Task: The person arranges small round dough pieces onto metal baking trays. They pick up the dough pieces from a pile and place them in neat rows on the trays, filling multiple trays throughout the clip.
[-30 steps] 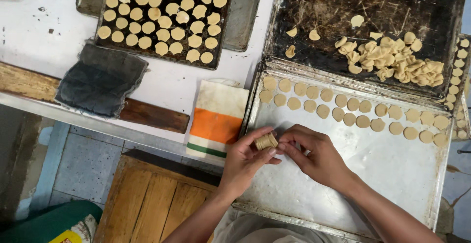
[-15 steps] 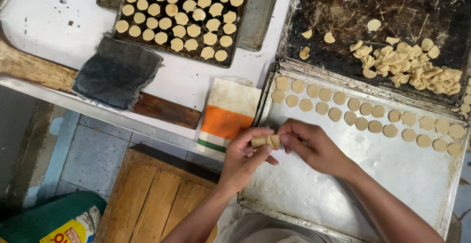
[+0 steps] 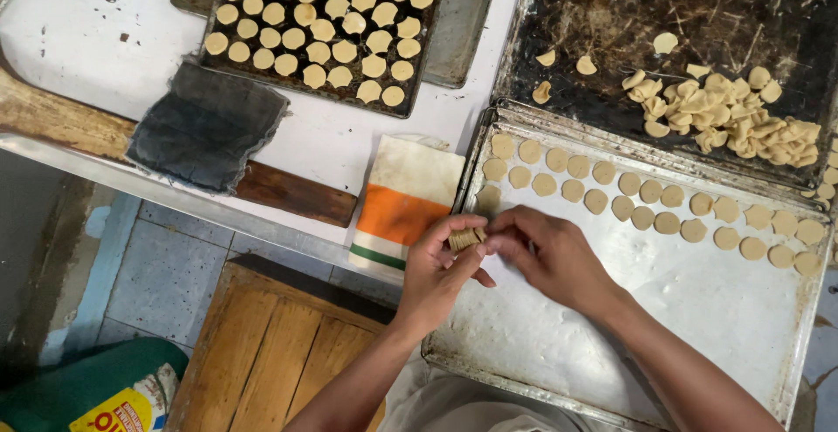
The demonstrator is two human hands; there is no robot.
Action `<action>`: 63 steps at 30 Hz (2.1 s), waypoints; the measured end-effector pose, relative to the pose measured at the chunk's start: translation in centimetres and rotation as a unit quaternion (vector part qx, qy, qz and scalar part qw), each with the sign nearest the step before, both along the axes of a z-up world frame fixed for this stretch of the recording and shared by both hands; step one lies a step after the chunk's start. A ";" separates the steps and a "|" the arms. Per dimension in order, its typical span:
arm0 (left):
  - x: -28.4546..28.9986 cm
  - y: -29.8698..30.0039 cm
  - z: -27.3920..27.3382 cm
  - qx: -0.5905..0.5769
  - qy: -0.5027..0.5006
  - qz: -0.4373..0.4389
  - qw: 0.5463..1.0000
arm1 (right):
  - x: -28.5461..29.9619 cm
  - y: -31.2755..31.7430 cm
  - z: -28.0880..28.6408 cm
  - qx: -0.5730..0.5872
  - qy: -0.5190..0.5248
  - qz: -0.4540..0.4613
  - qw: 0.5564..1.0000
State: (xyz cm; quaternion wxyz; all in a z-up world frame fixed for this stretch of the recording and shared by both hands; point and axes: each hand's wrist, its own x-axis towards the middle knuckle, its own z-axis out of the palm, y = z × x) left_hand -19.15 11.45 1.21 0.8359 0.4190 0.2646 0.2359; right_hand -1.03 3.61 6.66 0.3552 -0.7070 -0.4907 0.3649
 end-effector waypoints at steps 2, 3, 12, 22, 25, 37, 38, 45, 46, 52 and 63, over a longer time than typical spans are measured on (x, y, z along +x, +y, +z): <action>0.3 -0.1 -0.1 0.014 -0.016 0.010 1.000 | -0.1 -0.4 0.3 0.015 -0.037 -0.029 0.999; 0.5 0.0 -0.1 0.010 -0.012 0.006 1.000 | -0.1 -0.4 0.3 0.005 -0.026 -0.025 0.999; 0.6 0.2 0.4 -0.041 -0.020 0.008 0.999 | 1.3 -0.4 -0.2 -0.021 -0.010 -0.008 1.000; 1.4 -0.2 0.3 -0.040 -0.024 -0.058 0.997 | 2.2 -0.3 -1.5 0.048 -0.169 -0.043 0.984; 2.2 -0.7 0.1 -0.037 -0.014 -0.071 0.997 | 2.7 -0.2 -1.8 0.010 -0.107 -0.080 0.991; 3.2 -1.7 1.6 0.082 0.031 -0.089 0.992 | 1.2 -4.9 -0.6 0.020 -0.019 -0.070 0.997; 3.3 -1.8 1.7 0.097 0.021 -0.085 0.991 | 1.3 -5.0 -0.6 0.043 -0.028 -0.074 0.996; 4.0 -2.6 1.7 -0.020 0.004 -0.107 0.994 | 4.0 -5.9 -0.2 -0.046 -0.148 -0.085 0.984; 4.2 -2.9 1.5 -0.028 0.000 -0.110 0.994 | 3.6 -6.4 -0.1 -0.057 -0.080 -0.074 0.992; 4.7 -3.8 0.9 -0.013 0.012 -0.117 0.993 | 3.2 -7.1 0.4 -0.066 0.021 -0.126 0.990; 5.8 -4.4 1.9 0.023 0.049 -0.129 0.990 | 6.3 -8.3 0.4 -0.025 -0.083 -0.086 0.992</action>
